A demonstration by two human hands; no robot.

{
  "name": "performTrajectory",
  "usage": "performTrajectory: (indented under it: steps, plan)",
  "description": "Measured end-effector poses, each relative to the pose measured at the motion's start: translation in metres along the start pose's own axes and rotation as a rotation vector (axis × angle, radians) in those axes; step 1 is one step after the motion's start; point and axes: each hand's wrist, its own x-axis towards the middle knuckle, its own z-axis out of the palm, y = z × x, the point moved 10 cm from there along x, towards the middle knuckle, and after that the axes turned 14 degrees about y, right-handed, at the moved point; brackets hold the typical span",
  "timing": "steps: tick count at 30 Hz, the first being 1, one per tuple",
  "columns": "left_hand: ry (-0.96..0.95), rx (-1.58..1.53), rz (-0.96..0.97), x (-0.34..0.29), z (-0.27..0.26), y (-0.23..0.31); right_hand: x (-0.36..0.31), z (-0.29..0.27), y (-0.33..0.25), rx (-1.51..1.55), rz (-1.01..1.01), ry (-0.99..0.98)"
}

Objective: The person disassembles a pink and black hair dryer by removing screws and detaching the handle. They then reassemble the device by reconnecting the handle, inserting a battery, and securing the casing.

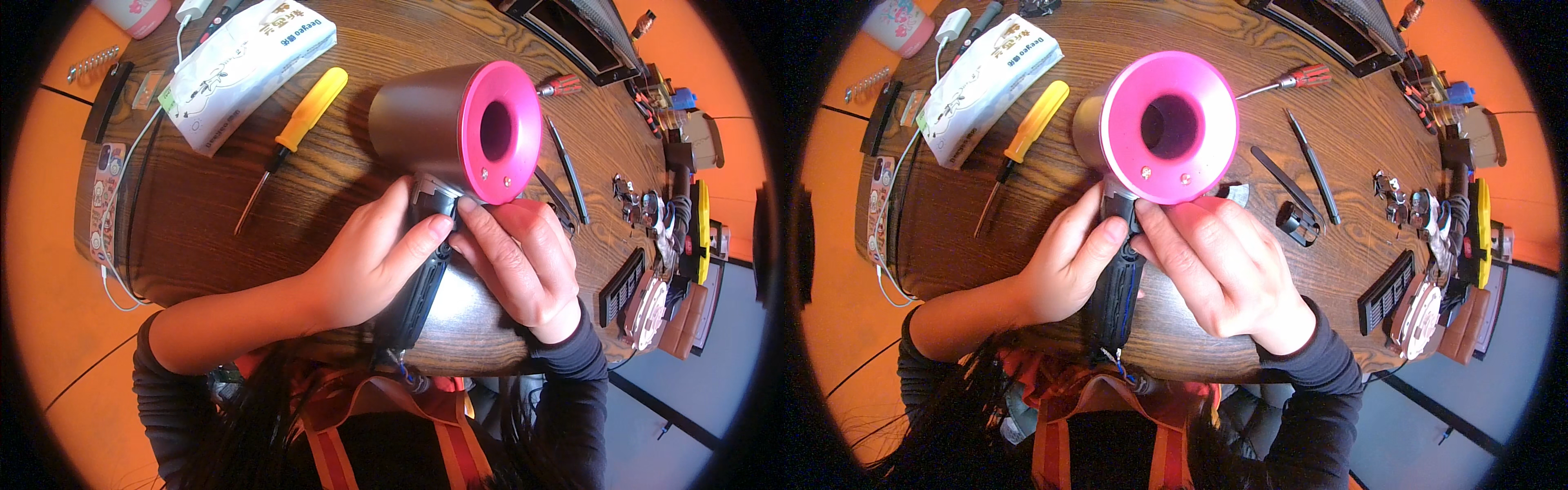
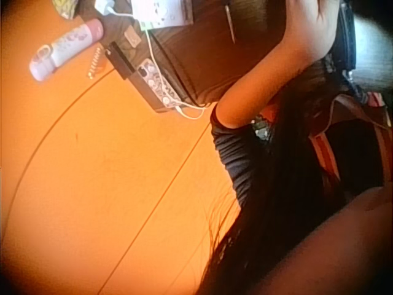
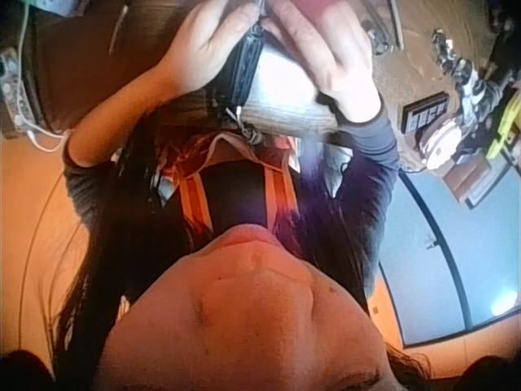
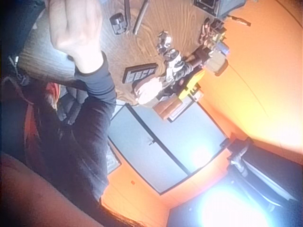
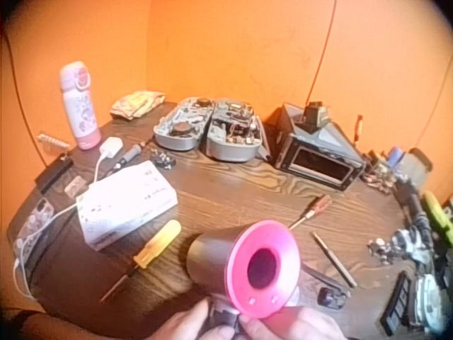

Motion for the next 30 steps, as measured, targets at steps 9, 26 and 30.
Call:
performTrajectory:
  steps: [9,26,30]
  plan:
    - [-0.019,-0.004,-0.07,-0.001,0.001,-0.006,-0.002,0.0,-0.002,-0.01,-0.006,-0.023]
    - [-0.103,-0.052,-0.326,-0.01,0.006,-0.024,-0.004,0.004,0.004,0.214,0.008,-0.064]
    - [-0.097,-0.066,-0.369,-0.011,0.006,-0.028,-0.007,-0.004,0.005,0.207,0.033,0.035]
